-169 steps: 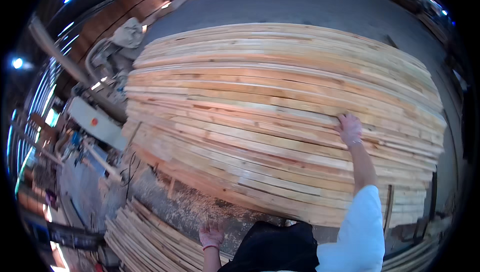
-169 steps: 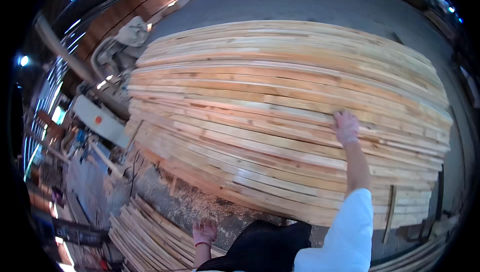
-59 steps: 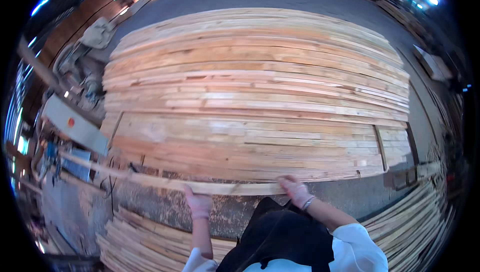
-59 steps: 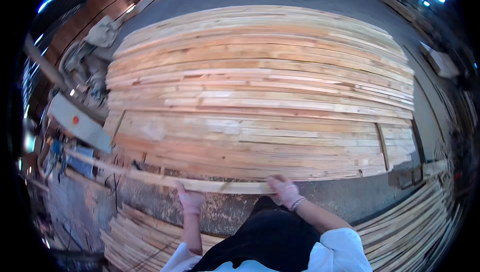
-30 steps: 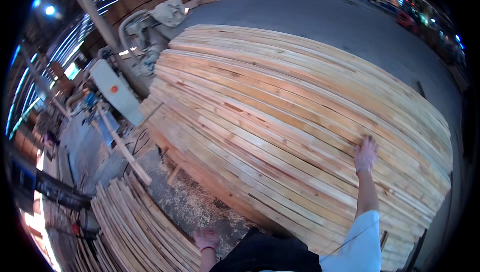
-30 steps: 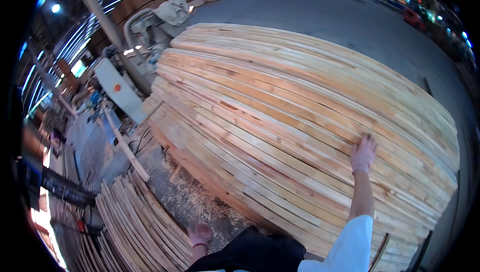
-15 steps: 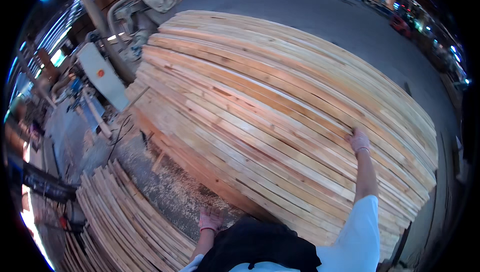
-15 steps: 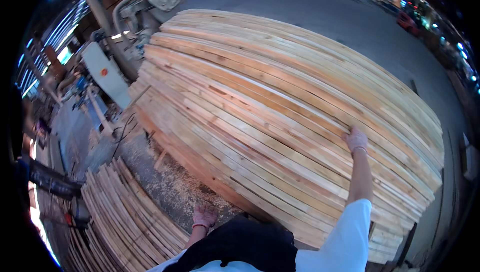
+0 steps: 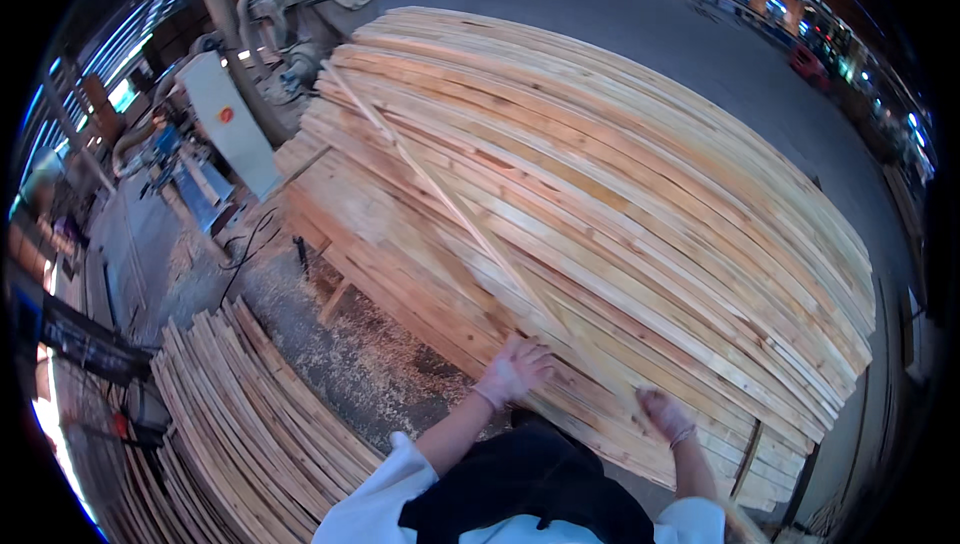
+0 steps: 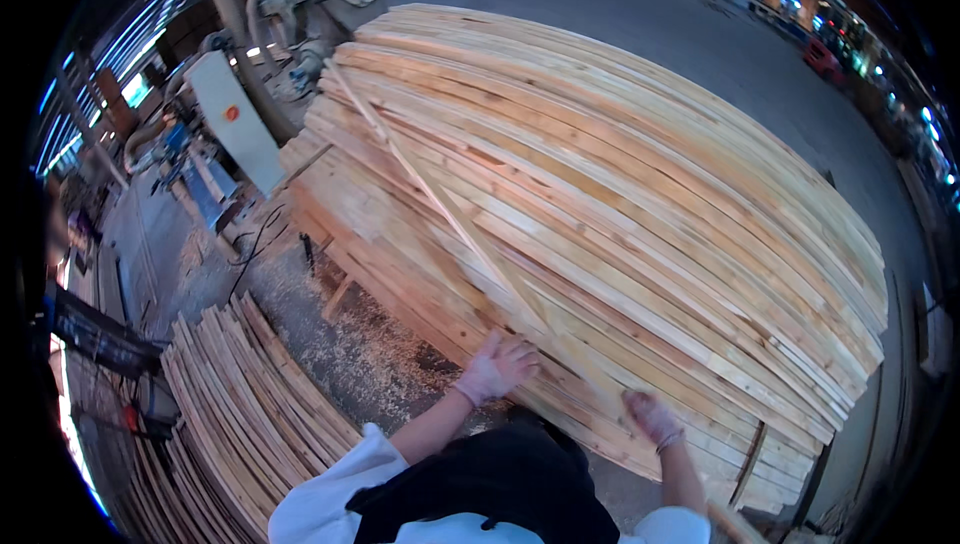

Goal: The person picks up wooden planks from a metal table and moves them to a large stack on the floor.

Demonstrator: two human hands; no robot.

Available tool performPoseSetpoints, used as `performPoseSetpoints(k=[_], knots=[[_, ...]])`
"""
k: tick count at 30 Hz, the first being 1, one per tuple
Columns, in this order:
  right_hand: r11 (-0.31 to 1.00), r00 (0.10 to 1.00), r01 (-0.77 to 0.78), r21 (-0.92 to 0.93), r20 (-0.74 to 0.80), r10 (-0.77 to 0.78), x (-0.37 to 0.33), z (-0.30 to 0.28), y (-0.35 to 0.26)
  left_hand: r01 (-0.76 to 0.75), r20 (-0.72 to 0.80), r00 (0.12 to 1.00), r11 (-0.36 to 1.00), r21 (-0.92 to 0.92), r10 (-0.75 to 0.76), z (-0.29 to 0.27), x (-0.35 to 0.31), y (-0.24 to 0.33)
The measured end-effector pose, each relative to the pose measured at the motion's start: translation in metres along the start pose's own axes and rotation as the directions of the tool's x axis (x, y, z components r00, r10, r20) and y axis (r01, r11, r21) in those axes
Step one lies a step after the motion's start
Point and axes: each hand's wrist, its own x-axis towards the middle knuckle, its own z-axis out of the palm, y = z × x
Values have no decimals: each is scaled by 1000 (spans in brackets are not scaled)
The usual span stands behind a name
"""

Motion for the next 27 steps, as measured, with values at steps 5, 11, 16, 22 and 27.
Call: performPoseSetpoints(k=[5, 11, 16, 22, 27], knots=[[884, 989, -149, 443, 64, 134, -103, 112, 16, -84, -308, 945, 991, 100, 111, 2, -7, -7], [839, 872, -485, -246, -57, 487, -248, 167, 83, -133, -509, 842, 983, 129, 181, -71, -61, -3], [754, 796, -591, -287, -56, 603, -295, 186, 119, -122, -515, 831, 973, 197, 208, -59, -110, -7], [802, 863, -500, -326, -112, 492, -295, 185, 137, -258, -401, 887, 966, -14, 231, -33, -149, -4], [880, 926, -307, -363, -330, 186, -253, 149, 152, -453, -159, 884, 889, -58, 440, -37, -161, -4]])
